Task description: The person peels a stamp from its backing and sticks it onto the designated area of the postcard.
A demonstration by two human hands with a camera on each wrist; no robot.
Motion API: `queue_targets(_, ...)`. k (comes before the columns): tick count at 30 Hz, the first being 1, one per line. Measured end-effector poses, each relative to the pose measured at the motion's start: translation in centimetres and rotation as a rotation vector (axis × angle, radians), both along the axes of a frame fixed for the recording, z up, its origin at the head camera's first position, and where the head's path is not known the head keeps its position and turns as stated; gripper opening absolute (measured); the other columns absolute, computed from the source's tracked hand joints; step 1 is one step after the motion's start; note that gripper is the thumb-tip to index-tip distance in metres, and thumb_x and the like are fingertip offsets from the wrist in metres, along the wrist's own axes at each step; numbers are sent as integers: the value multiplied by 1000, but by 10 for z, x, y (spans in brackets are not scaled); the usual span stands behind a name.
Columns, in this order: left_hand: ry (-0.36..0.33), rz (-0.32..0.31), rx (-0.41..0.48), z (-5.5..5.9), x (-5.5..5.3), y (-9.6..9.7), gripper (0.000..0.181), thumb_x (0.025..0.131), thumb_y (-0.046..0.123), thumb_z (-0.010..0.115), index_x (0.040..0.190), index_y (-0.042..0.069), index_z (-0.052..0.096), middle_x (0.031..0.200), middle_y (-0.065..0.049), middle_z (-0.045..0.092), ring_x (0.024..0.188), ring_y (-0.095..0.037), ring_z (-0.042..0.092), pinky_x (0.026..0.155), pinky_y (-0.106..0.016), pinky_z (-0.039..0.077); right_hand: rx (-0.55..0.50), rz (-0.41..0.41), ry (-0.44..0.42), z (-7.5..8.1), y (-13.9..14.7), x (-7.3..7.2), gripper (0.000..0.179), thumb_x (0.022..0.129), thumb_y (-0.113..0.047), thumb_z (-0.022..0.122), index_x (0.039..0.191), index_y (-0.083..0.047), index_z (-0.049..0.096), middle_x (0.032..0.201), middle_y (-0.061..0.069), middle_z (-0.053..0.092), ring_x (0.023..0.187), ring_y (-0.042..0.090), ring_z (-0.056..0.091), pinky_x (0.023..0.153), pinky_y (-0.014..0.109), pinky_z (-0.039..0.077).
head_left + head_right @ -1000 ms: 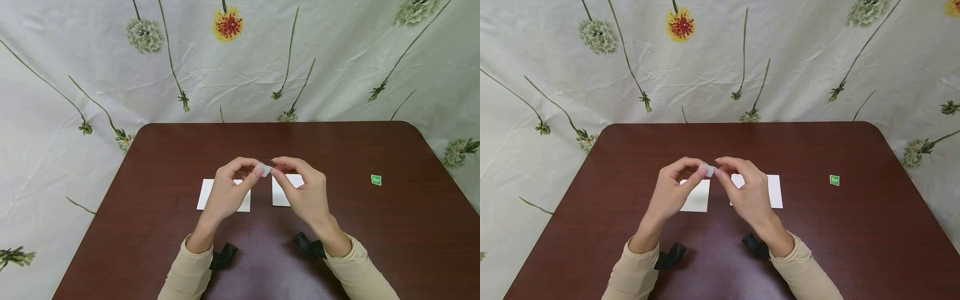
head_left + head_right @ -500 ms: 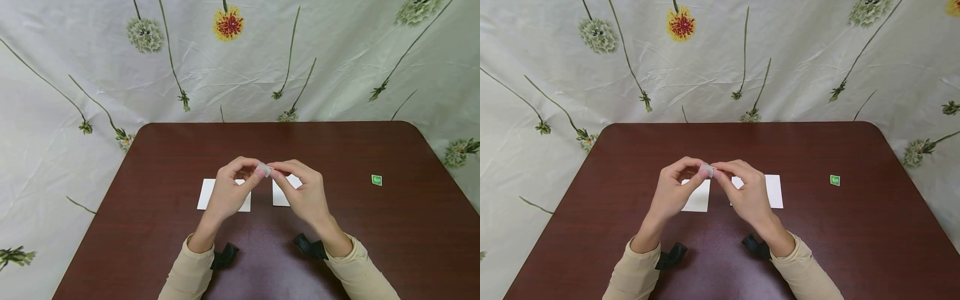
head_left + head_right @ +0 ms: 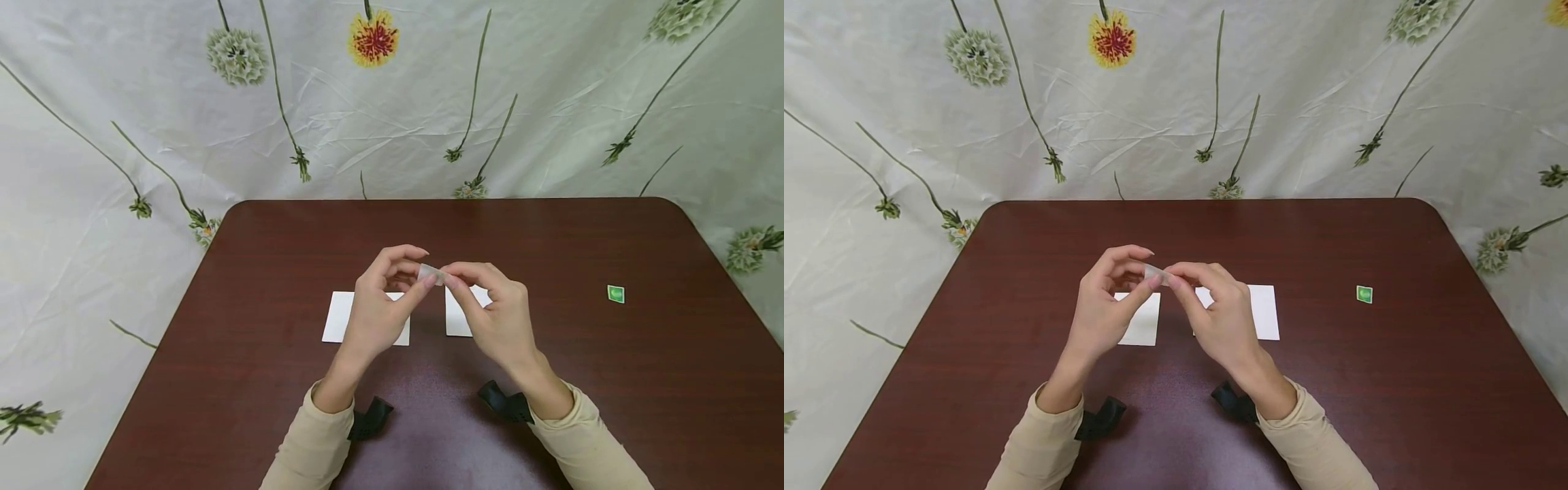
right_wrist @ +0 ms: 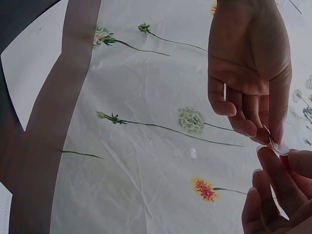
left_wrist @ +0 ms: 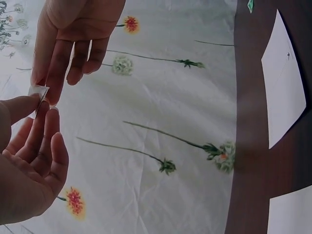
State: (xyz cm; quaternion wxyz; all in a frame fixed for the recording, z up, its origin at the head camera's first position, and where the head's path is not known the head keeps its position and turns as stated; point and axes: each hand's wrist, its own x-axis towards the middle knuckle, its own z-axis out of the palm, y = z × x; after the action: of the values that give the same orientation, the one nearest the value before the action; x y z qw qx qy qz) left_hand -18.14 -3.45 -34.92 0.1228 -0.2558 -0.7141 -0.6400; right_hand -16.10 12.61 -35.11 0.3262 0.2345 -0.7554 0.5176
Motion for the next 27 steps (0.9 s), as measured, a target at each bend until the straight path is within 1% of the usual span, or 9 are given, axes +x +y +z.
queue_targets(4,18,14,5,0,1,1,29,86,1,69,112,0,58,83,-8,68,73,-17,60,67,-27,49,-5,8,0,0,0,0,17,80,11,70,93,0,70,84,7,69,75,14,62,71,23,48)
queue_targets(8,33,34,1,0,2,2,29,85,1,71,111,1,59,82,-7,68,73,-17,61,68,-27,50,-1,-2,3,0,1,-1,17,79,10,71,91,-1,71,83,4,69,75,14,62,71,24,48)
queue_targets(11,49,37,-2,0,1,3,23,84,1,71,105,2,62,82,-6,67,73,-16,62,68,-28,51,-3,2,4,0,2,-1,16,79,9,72,91,-1,71,83,4,70,76,13,63,72,24,49)
queue_targets(15,66,23,-2,0,1,3,13,85,1,71,97,2,66,84,-5,66,73,-17,62,67,-29,52,-19,28,4,0,3,-2,14,81,11,69,92,3,70,85,7,70,78,14,65,74,25,51)
queue_targets(17,61,12,-4,1,1,3,12,85,1,70,97,1,68,85,-6,66,73,-17,62,67,-29,52,-26,38,4,-1,4,-2,13,82,12,67,92,4,69,85,9,69,78,16,66,75,26,51)
queue_targets(20,31,-3,-7,2,1,2,13,86,0,69,98,-1,68,87,-7,67,73,-17,61,65,-28,51,-37,49,2,0,5,-3,12,82,12,66,91,5,68,83,9,69,76,17,66,74,26,51)
queue_targets(24,-7,-17,-7,4,2,1,13,86,-1,69,99,-3,68,86,-9,66,73,-18,60,64,-26,50,-42,67,-6,0,5,-3,9,85,9,65,92,4,67,82,8,67,75,15,63,73,26,50)
queue_targets(27,-9,-25,-7,4,1,1,13,86,-1,68,99,-3,68,86,-9,66,74,-18,60,65,-27,50,-36,66,-2,0,6,-3,8,85,7,66,93,4,67,83,8,67,75,14,63,73,26,50)
